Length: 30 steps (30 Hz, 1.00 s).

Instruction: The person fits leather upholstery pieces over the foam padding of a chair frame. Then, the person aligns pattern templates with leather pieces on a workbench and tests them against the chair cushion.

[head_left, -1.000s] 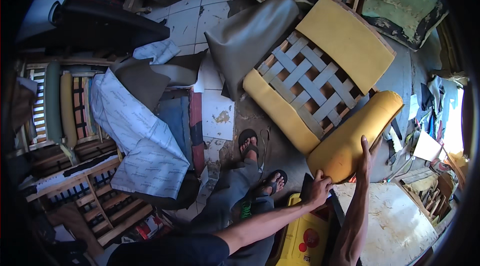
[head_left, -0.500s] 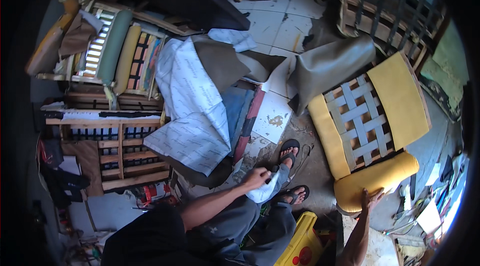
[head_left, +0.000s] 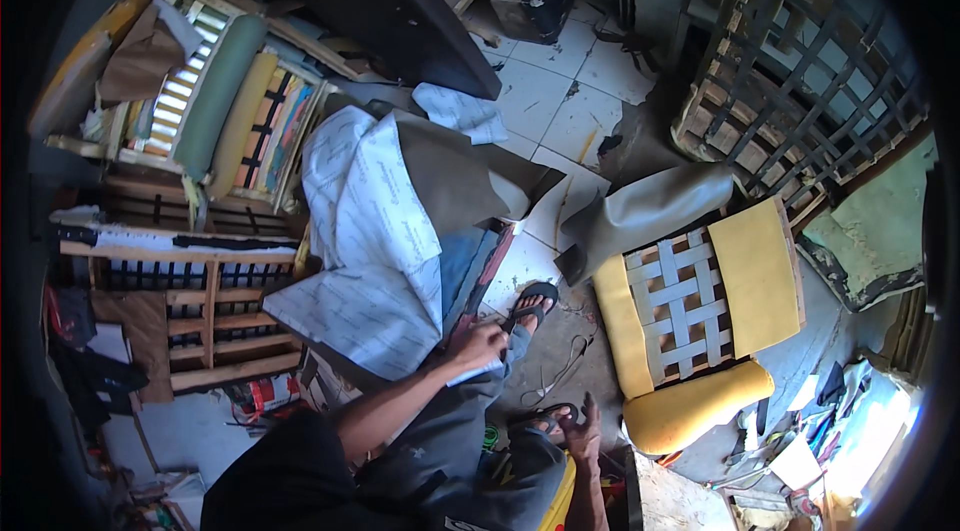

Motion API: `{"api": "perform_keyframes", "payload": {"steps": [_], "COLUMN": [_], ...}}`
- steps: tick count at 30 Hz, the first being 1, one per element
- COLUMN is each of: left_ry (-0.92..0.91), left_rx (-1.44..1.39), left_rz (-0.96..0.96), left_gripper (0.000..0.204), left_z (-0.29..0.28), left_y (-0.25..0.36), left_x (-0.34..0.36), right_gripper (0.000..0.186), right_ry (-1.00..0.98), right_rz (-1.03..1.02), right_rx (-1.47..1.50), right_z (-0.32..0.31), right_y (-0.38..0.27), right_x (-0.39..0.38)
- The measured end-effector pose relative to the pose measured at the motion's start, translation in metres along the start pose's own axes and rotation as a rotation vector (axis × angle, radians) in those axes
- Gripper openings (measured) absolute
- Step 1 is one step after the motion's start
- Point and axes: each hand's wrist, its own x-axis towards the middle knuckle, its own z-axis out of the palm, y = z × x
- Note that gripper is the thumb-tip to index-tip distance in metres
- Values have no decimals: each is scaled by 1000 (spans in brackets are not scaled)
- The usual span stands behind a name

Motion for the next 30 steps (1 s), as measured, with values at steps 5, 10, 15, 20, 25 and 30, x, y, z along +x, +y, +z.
{"api": "perform_keyframes", "payload": {"steps": [5,10,15,20,25,30], "left_ry": [-240,-177,428,237,10,-48], "left_rx": [-185,-248,617,1283,1510,1549], "left_rz": [168,-135,231,429,73,40], "left_gripper": [30,25,31,17,62,64], "left_z": [47,-15,-154,-273,-328,-326], "left_y": [60,52,27,-37,-57,-112], "left_x": [0,60,177,252,252,283], "right_gripper": [98,28,27,29,40,37], "right_ry": [63,-164,-115,-83,-143,-27], "right_rz": [-355,94,378,436,589,582], "right_rx": [-273,-467,-316,-262,-246,-162], "right_z": [27,37,41,35,23,30], "right_y": [-161,-191,-170,-134,-162,-184], "right_x": [17,47,20,-13,-5,5]}}
